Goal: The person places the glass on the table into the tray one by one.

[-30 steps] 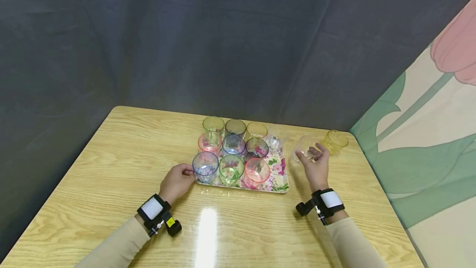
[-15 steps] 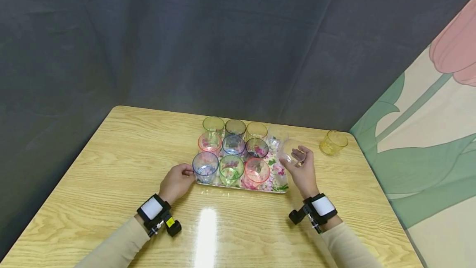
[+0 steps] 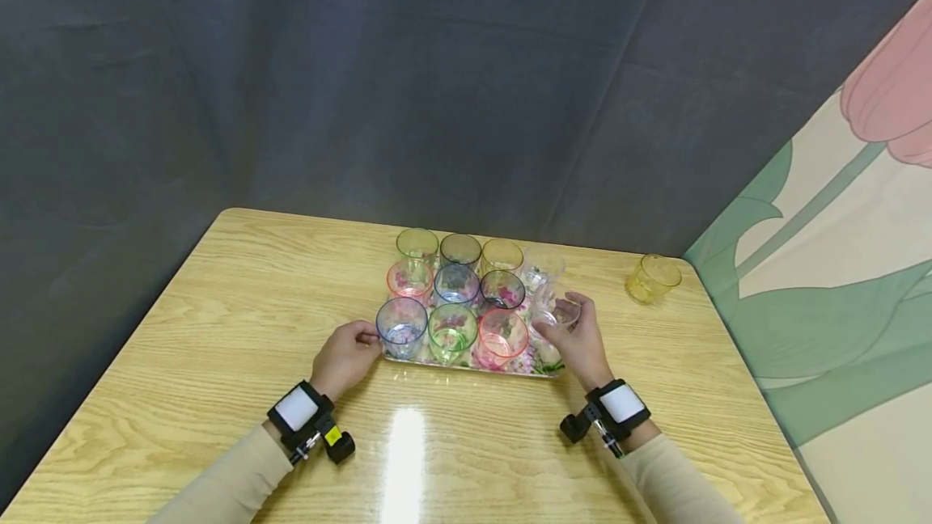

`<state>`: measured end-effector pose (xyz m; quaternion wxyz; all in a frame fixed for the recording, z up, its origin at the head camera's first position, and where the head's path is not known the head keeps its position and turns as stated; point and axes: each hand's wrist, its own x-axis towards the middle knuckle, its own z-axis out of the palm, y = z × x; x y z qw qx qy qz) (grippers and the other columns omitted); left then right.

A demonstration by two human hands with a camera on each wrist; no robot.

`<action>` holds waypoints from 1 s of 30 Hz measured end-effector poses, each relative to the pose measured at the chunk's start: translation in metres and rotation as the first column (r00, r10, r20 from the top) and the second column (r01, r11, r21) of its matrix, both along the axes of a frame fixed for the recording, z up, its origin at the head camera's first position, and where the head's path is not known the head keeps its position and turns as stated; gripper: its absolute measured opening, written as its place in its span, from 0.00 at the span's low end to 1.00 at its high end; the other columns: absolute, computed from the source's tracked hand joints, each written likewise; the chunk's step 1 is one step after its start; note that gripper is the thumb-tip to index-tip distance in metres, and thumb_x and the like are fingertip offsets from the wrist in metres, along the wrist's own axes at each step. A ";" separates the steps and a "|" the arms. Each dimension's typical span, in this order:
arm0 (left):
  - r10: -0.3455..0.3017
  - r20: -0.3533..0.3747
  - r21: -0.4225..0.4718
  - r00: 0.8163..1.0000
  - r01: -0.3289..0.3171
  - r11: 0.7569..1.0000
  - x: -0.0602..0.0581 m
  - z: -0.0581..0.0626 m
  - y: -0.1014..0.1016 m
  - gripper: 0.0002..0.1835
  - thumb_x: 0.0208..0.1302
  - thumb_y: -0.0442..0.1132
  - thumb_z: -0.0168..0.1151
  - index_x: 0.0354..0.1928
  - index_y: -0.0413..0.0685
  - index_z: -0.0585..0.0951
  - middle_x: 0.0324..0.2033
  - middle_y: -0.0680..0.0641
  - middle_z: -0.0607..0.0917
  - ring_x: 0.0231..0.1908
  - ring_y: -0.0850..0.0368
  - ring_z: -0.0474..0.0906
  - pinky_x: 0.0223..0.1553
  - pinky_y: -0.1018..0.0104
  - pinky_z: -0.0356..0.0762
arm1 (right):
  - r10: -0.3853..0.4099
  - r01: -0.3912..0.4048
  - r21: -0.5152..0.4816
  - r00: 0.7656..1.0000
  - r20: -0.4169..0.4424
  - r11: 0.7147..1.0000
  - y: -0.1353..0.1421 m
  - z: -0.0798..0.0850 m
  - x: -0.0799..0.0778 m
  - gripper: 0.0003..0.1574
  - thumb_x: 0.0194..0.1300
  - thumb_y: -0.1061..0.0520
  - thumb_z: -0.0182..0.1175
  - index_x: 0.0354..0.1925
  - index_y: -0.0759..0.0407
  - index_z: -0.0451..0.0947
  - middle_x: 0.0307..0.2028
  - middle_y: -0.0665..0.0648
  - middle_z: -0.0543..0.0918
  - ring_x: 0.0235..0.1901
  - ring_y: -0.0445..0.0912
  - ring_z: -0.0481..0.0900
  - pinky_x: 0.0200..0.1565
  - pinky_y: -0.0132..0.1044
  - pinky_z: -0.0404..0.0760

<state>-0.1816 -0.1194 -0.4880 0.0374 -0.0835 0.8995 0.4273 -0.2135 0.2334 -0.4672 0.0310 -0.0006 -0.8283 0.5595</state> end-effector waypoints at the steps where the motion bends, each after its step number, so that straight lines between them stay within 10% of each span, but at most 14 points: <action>1: -0.001 -0.002 0.001 1.000 0.001 1.000 0.000 0.000 0.000 0.11 0.58 0.43 0.59 0.40 0.48 0.82 0.34 0.48 0.83 0.32 0.57 0.75 0.32 0.62 0.68 | 0.002 -0.002 -0.003 1.000 0.002 1.000 0.000 -0.002 -0.001 0.52 0.56 0.54 0.67 0.67 0.64 0.47 0.61 0.70 0.65 0.59 0.58 0.64 0.60 0.57 0.64; 30: -0.005 -0.019 -0.016 1.000 0.004 1.000 0.002 0.000 0.001 0.11 0.60 0.43 0.59 0.41 0.47 0.82 0.34 0.48 0.83 0.33 0.56 0.76 0.34 0.61 0.68 | 0.035 -0.042 0.126 0.998 0.056 0.991 -0.003 -0.010 -0.022 0.51 0.56 0.48 0.67 0.65 0.66 0.51 0.61 0.68 0.65 0.59 0.56 0.65 0.58 0.56 0.68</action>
